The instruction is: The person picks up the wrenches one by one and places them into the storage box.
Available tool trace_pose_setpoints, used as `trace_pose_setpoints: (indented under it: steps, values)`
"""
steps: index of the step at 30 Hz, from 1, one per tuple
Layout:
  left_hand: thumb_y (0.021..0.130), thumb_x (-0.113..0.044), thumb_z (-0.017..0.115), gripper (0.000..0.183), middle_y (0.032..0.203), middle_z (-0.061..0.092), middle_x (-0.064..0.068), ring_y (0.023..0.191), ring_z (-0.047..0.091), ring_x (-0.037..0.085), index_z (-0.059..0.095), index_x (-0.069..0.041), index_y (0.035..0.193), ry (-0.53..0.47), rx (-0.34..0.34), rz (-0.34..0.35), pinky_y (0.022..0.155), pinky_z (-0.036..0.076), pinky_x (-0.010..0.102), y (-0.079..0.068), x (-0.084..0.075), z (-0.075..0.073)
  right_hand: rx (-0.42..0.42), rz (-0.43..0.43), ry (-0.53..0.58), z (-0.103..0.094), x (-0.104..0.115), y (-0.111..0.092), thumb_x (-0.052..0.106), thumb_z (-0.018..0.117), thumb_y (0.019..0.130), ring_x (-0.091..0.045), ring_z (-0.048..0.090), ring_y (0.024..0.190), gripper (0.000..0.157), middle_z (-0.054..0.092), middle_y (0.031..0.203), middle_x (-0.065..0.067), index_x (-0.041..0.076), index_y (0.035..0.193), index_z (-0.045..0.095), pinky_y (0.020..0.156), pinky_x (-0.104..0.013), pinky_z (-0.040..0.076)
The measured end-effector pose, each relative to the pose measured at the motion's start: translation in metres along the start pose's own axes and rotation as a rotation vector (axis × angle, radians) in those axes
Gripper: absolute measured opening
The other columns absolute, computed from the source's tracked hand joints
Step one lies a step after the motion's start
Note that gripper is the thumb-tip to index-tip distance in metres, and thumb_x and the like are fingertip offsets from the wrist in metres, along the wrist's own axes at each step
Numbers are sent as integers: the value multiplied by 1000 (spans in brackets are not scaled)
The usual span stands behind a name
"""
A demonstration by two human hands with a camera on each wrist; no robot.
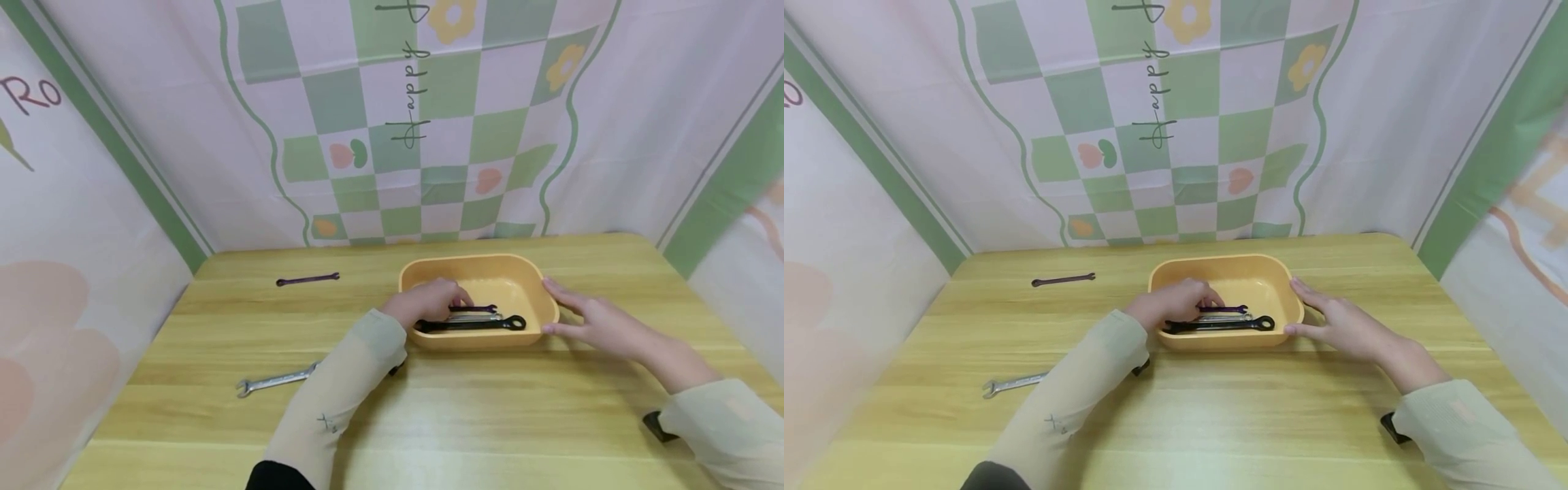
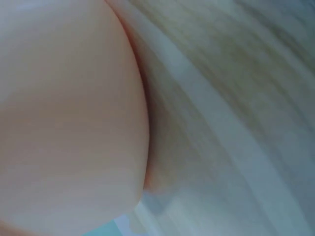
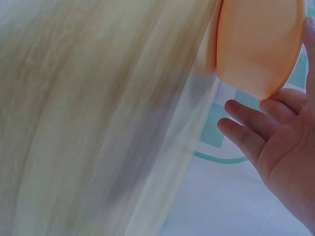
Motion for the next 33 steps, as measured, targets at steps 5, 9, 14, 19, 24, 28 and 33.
trace_pose_setpoints:
  steps: [5, 9, 14, 19, 24, 28, 33]
  values:
    - [93, 13, 54, 52, 121, 69, 6, 113, 61, 16, 70, -15, 133, 8, -9, 7, 95, 47, 21, -2, -2, -1, -2, 1, 6, 0, 0, -1, 40, 70, 98, -63, 33, 134, 89, 25, 159, -32, 0, 161, 21, 106, -73, 28]
    - [94, 11, 54, 50, 121, 66, 7, 112, 61, 17, 68, -14, 135, 9, -36, 30, 93, 48, 21, -6, -6, -6, 0, 5, 15, 0, -1, -1, 41, 69, 98, -63, 32, 135, 90, 25, 159, -32, 1, 162, 20, 106, -74, 28]
    - [94, 8, 58, 47, 122, 63, 7, 111, 61, 17, 68, -13, 135, 1, -78, 53, 88, 48, 20, -9, -10, -14, 0, 7, 22, 0, -2, -1, 41, 68, 98, -63, 31, 135, 90, 25, 159, -32, 2, 162, 18, 105, -74, 27]
    - [94, 4, 60, 46, 121, 63, 5, 109, 61, 15, 68, -15, 136, 21, -81, 42, 84, 48, 19, -10, -11, -13, 2, 1, 16, 1, -2, -1, 41, 69, 98, -64, 31, 134, 90, 24, 159, -33, 1, 162, 19, 105, -74, 27]
    - [97, -1, 61, 43, 126, 65, 4, 113, 61, 14, 68, -16, 136, 34, -84, 30, 87, 49, 19, -12, -13, -13, 2, 1, 8, 0, -1, -1, 42, 68, 98, -64, 32, 134, 90, 25, 158, -32, 0, 161, 20, 105, -74, 28]
    - [97, -2, 59, 42, 132, 65, 4, 119, 61, 16, 67, -14, 137, 27, -98, 49, 92, 48, 20, -16, -16, -17, 5, 2, 12, 0, -1, -1, 41, 68, 98, -63, 32, 134, 90, 25, 159, -32, 1, 162, 19, 105, -75, 27]
    - [99, -5, 60, 40, 133, 66, 3, 117, 61, 15, 65, -11, 138, -6, -124, 53, 90, 47, 20, -21, -15, -25, 7, -2, 12, 0, 0, -1, 41, 68, 99, -63, 33, 134, 89, 25, 158, -32, 0, 161, 19, 105, -74, 28]
Point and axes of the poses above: each hand's wrist, its own y-axis towards the middle knuckle, its own z-axis out of the palm, x = y × z, the point moved 8 cm from there along y, towards the middle knuckle
